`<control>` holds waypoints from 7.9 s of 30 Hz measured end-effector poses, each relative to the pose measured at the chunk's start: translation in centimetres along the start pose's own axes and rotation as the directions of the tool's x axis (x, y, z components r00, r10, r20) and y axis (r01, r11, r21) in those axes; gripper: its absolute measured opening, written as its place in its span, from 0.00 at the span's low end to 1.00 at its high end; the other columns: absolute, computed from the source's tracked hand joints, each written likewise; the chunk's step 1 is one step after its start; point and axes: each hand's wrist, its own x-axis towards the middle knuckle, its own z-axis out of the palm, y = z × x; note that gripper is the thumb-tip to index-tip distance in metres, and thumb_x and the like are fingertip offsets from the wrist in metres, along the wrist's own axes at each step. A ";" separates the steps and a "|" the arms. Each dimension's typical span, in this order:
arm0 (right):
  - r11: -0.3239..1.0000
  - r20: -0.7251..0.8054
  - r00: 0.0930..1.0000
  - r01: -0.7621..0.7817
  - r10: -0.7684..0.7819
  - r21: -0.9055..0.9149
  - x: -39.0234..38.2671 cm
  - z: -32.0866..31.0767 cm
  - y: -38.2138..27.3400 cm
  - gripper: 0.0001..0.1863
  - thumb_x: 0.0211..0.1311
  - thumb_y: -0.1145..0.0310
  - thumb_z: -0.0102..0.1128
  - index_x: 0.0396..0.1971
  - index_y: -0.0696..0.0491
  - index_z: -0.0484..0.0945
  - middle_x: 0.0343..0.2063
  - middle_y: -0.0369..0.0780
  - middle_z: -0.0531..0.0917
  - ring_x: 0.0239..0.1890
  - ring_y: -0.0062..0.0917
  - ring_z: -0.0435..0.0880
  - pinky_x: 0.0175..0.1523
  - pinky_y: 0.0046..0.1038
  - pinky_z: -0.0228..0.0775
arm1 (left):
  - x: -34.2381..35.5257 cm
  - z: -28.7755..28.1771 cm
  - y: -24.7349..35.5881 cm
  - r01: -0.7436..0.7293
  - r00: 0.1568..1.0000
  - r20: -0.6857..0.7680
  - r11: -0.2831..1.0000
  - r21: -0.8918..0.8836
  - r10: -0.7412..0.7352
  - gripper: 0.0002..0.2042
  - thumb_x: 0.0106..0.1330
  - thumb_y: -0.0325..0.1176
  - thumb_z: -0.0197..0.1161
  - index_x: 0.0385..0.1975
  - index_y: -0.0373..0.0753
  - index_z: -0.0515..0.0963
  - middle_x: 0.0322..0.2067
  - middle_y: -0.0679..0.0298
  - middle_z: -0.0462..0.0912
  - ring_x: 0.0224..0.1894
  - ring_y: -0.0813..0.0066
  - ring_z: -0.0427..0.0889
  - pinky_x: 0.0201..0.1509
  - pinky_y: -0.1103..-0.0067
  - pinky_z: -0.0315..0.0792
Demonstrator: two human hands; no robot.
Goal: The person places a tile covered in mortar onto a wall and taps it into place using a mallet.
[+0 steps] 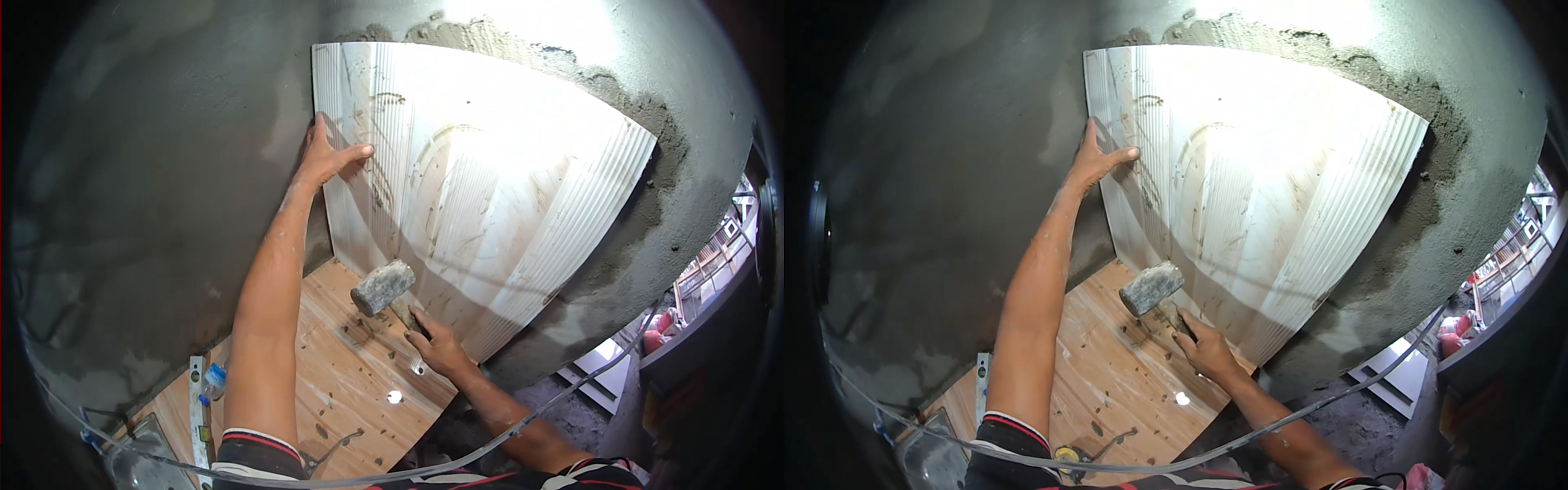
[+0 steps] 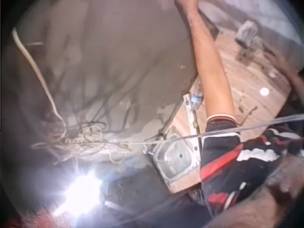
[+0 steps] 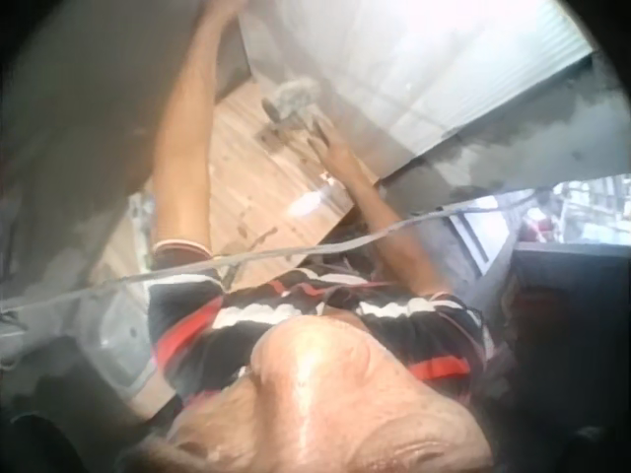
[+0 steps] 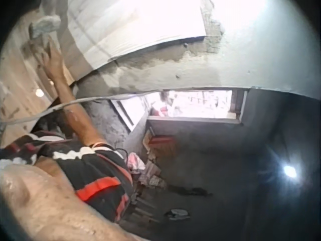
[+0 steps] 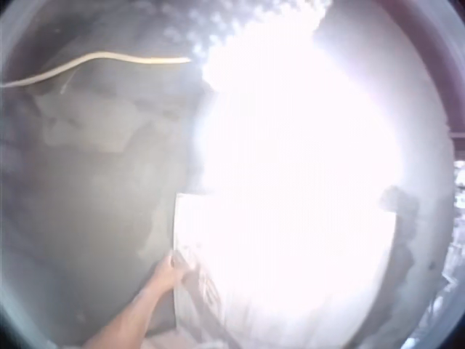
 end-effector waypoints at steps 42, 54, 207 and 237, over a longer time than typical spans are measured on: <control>0.904 -0.209 0.892 0.422 -0.401 0.069 19.9 -7.4 -19.9 0.29 0.60 0.69 0.58 0.62 0.63 0.74 0.51 0.59 0.83 0.56 0.49 0.83 0.64 0.38 0.72 | 0.9 4.3 -3.0 -0.050 0.989 0.137 0.996 -0.075 0.060 0.79 0.36 0.63 0.83 0.78 0.33 0.29 0.76 0.32 0.34 0.80 0.41 0.40 0.79 0.61 0.55; 0.894 -0.146 0.883 0.432 -0.446 -0.118 20.0 -5.0 -20.8 0.30 0.63 0.72 0.58 0.65 0.64 0.70 0.57 0.56 0.81 0.63 0.39 0.80 0.68 0.31 0.68 | -8.7 8.2 0.4 -0.655 0.752 -0.143 0.754 -0.057 0.643 0.28 0.72 0.38 0.60 0.69 0.34 0.67 0.64 0.45 0.75 0.70 0.42 0.67 0.75 0.53 0.54; 0.989 0.020 0.997 0.080 -0.078 -0.122 -3.1 -0.3 0.1 0.29 0.68 0.65 0.61 0.66 0.59 0.71 0.42 0.55 0.85 0.44 0.45 0.86 0.53 0.38 0.76 | -10.7 3.5 3.9 0.178 0.925 0.363 0.973 -0.145 -0.115 0.55 0.65 0.61 0.67 0.79 0.38 0.38 0.77 0.35 0.39 0.80 0.42 0.43 0.78 0.52 0.52; 0.951 0.127 0.982 -0.100 0.142 -0.291 6.3 7.4 8.8 0.27 0.62 0.71 0.55 0.63 0.59 0.72 0.33 0.61 0.84 0.38 0.56 0.85 0.46 0.49 0.77 | -17.5 10.8 4.3 0.441 0.817 0.562 0.770 -0.461 -0.131 0.63 0.62 0.83 0.41 0.76 0.36 0.21 0.78 0.45 0.21 0.80 0.47 0.23 0.79 0.52 0.24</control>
